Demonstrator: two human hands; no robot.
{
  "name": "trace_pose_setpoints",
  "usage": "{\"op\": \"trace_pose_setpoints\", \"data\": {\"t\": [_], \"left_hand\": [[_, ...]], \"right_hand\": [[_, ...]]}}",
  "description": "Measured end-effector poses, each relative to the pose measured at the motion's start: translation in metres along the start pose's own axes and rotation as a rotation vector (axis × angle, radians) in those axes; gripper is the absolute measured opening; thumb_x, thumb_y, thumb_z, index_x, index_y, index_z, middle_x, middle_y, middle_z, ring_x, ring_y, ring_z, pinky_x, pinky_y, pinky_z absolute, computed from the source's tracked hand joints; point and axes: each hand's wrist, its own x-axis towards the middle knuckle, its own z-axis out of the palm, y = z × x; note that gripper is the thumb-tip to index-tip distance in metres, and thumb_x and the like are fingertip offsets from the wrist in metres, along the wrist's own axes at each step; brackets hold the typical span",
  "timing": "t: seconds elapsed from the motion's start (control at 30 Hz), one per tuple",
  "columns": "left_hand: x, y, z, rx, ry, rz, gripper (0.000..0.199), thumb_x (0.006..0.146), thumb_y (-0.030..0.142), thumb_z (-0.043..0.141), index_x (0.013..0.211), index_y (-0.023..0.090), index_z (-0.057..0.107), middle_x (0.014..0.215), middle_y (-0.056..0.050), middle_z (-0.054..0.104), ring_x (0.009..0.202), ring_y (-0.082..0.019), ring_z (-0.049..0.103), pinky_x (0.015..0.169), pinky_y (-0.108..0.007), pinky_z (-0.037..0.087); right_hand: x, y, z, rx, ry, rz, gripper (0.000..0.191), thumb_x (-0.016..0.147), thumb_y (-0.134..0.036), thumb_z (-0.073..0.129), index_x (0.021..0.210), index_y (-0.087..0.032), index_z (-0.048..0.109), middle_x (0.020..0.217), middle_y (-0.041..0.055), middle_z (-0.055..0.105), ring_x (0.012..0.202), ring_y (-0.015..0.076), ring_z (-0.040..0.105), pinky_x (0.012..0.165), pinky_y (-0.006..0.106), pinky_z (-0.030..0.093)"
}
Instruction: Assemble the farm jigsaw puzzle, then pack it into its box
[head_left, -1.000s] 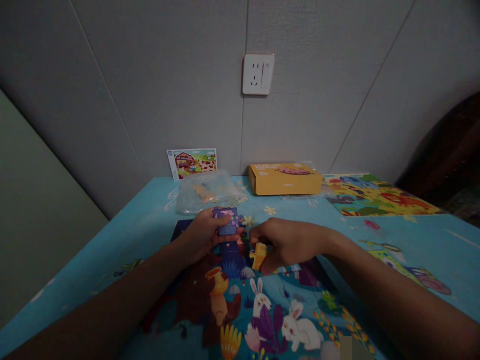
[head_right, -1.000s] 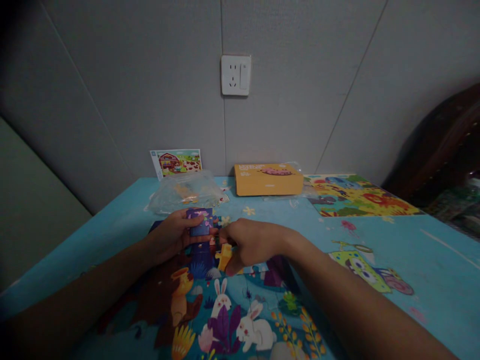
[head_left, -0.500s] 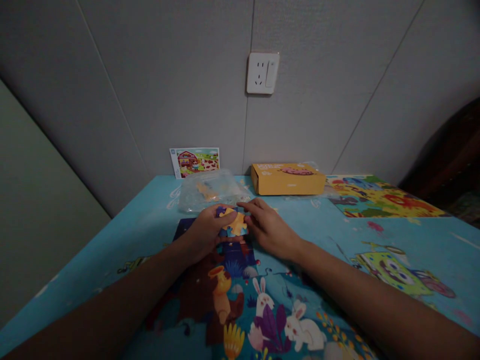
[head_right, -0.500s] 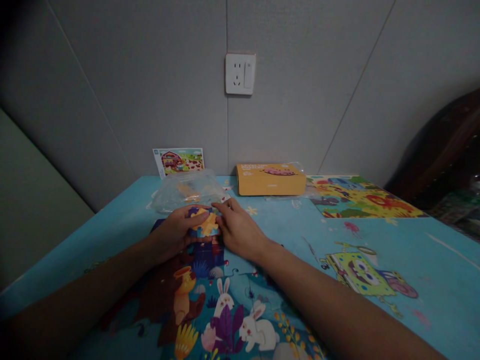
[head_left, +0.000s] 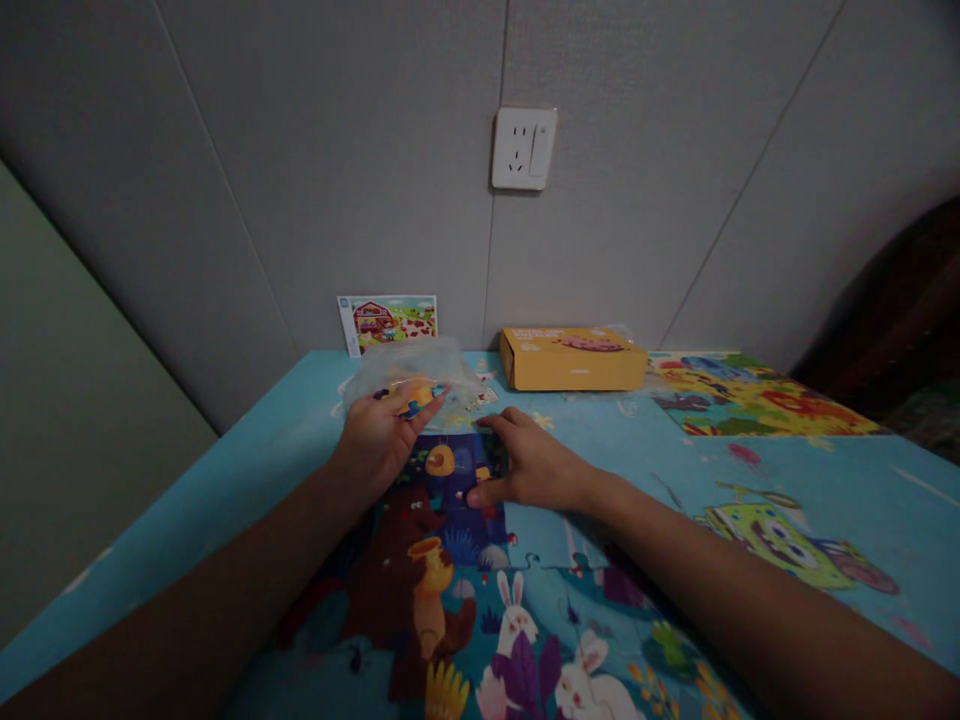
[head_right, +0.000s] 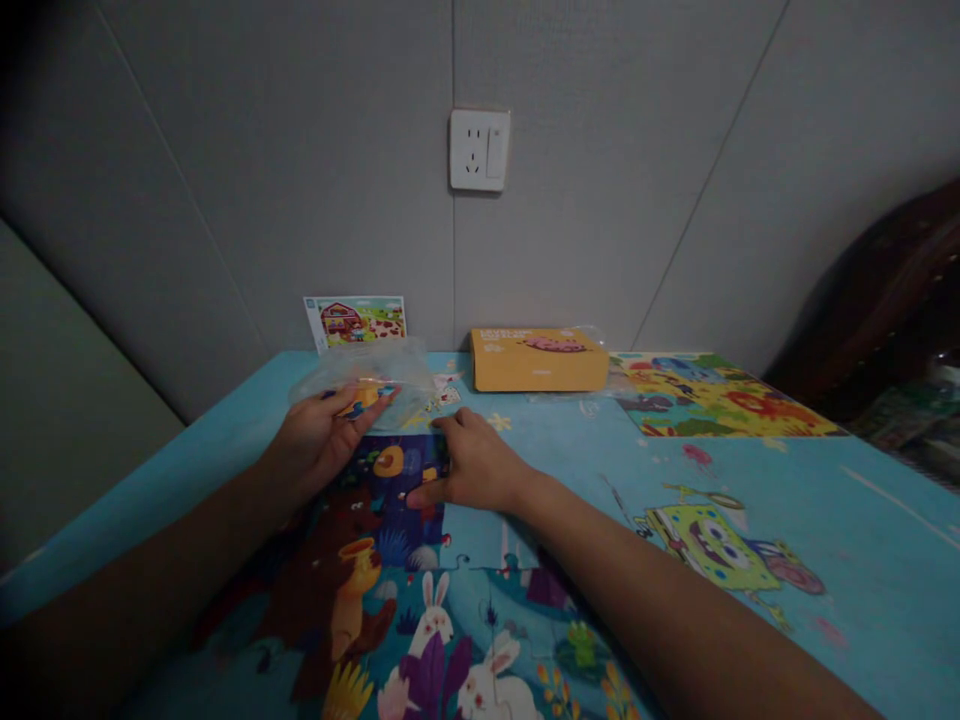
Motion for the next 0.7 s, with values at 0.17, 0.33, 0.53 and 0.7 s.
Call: {"op": "trace_pose_setpoints", "data": {"t": [0.17,0.33,0.53,0.7], "left_hand": [[0.011,-0.003,-0.006,-0.041,0.091,0.018,0.048,0.076,-0.015,0.043,0.112,0.013,0.058,0.109,-0.008,0.068,0.103,-0.02,0.065,0.094,-0.035,0.055],[0.018,-0.005,-0.018,0.157,-0.001,-0.08,0.023,0.088,0.001,0.043,0.106,0.004,0.057,0.09,-0.016,0.071,0.08,-0.021,0.072,0.075,-0.029,0.061],[0.014,-0.004,-0.018,0.361,-0.087,-0.03,0.031,0.088,0.015,0.054,0.117,0.007,0.049,0.091,-0.016,0.072,0.066,-0.018,0.071,0.059,-0.024,0.059],[0.004,-0.006,-0.017,0.761,-0.174,0.289,0.053,0.077,0.024,0.068,0.124,0.02,0.044,0.093,-0.005,0.073,0.058,-0.013,0.066,0.057,-0.023,0.054]], "right_hand": [[0.001,-0.002,-0.001,0.041,-0.005,0.028,0.065,0.064,-0.052,0.077,0.111,-0.01,0.061,0.101,0.0124,0.059,0.089,0.0238,0.056,0.077,0.033,0.044],[0.0,-0.004,-0.001,0.078,-0.002,0.067,0.035,0.078,-0.035,0.068,0.104,-0.012,0.059,0.081,0.0063,0.064,0.069,0.0164,0.055,0.06,0.025,0.036],[0.001,-0.003,0.0,0.123,0.066,0.083,0.026,0.078,-0.031,0.067,0.099,-0.016,0.061,0.067,-0.0002,0.06,0.058,0.0121,0.05,0.056,0.024,0.031],[0.0,-0.005,0.0,0.182,0.092,0.061,0.023,0.08,-0.03,0.066,0.098,-0.017,0.061,0.066,-0.0017,0.058,0.059,0.0117,0.05,0.056,0.023,0.032]]}}
